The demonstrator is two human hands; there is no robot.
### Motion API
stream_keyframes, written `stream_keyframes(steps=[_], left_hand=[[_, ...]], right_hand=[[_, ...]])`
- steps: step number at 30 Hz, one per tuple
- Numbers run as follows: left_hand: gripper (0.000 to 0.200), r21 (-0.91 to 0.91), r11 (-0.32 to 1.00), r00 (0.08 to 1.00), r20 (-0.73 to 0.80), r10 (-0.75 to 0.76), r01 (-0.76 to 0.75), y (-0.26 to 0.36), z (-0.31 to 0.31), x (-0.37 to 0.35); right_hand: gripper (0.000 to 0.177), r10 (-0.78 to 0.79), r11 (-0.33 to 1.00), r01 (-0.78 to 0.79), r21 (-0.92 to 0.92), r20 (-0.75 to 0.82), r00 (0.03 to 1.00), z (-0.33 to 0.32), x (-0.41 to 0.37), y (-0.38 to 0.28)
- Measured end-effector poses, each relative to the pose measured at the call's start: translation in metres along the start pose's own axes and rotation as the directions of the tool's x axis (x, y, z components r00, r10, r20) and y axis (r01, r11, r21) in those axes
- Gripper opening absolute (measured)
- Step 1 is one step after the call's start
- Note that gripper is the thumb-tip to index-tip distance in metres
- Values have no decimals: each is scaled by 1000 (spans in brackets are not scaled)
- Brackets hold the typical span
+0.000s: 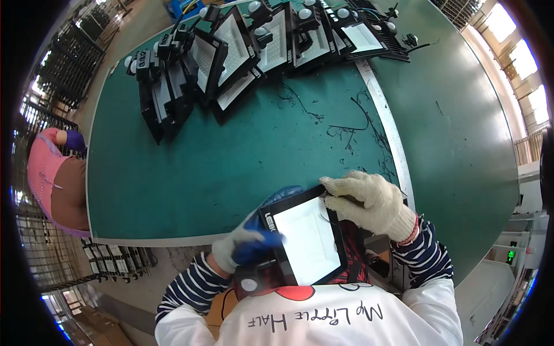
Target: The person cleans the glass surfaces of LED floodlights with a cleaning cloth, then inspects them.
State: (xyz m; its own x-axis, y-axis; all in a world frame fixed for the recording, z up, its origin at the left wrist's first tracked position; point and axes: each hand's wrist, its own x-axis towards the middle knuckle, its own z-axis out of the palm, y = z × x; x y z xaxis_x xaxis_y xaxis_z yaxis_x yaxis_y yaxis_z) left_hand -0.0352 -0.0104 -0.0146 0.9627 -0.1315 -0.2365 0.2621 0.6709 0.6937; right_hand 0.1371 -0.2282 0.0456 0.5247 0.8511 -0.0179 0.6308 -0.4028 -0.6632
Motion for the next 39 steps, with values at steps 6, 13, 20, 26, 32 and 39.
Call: stream_keyframes(steps=[6,13,20,26,32,39], left_hand=[[96,51,966,967,-17,-253,253,20,6,1],[80,302,938,985,-45,-166,172,22,4,1],[57,13,998,987,-145,64,-63,16,-4,8],[59,46,986,971,-175,163,-157,12,2,12],[59,-65,988,941,-318,112,-140,7,-10,3],[70,-138,965,932,-321,170,-224,8,1,13]], right_hand=[[28,-344,938,340,58,61,937,-2,45,-13],[30,-362,917,384,-105,180,915,5,52,-54],[28,268,570,-59,820,-118,956,-19,42,-2],[33,152,498,-52,866,-27,988,-24,34,-7],[32,36,514,-76,854,67,997,-18,37,-1],[25,-46,441,-140,887,178,983,-23,10,-13]])
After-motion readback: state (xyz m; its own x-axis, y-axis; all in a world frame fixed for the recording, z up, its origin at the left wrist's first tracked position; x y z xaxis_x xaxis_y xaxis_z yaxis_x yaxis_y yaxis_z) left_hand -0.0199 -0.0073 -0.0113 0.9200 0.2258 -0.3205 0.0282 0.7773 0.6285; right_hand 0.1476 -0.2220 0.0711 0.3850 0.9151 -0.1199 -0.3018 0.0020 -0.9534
